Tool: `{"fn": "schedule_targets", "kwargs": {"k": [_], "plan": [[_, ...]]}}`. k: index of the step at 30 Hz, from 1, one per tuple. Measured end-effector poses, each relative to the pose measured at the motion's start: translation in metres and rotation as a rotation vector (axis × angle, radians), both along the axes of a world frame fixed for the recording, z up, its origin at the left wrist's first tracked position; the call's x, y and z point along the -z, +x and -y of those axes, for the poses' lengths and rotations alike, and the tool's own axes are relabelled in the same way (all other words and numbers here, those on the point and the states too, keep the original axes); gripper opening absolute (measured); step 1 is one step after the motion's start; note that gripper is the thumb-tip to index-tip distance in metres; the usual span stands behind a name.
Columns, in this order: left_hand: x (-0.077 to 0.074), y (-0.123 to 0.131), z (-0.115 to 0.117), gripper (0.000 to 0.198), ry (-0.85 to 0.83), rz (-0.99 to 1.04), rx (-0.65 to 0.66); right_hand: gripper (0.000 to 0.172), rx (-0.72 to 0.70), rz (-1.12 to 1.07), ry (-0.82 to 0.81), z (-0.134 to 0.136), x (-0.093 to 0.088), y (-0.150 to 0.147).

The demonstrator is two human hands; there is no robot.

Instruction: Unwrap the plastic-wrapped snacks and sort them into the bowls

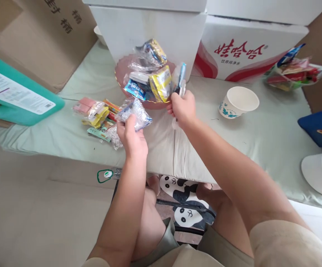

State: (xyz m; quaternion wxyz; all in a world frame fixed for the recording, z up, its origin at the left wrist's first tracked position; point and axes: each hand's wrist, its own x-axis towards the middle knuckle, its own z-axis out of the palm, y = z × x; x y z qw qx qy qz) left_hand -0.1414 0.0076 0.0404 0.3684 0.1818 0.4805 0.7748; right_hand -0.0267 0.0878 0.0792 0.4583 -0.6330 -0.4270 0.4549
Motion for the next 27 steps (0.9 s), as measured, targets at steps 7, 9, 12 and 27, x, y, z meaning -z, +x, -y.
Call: {"fn": "schedule_targets", "kwargs": {"k": [7,9,12,27], "plan": [[-0.003,0.020,-0.005,0.036,0.035,-0.024,0.082,0.013,0.170,0.082,-0.029,0.068,-0.009,0.108],[-0.001,0.032,-0.007,0.037,0.032,-0.035,0.099,0.014,0.189,0.063,-0.062,0.076,-0.006,0.127],[0.004,0.050,-0.010,0.042,0.039,-0.060,0.146,0.014,0.235,0.022,-0.097,0.078,0.000,0.151],[0.027,0.105,-0.034,0.048,-0.280,-0.215,0.327,0.015,0.364,0.031,-0.140,0.065,0.033,0.220]]}}
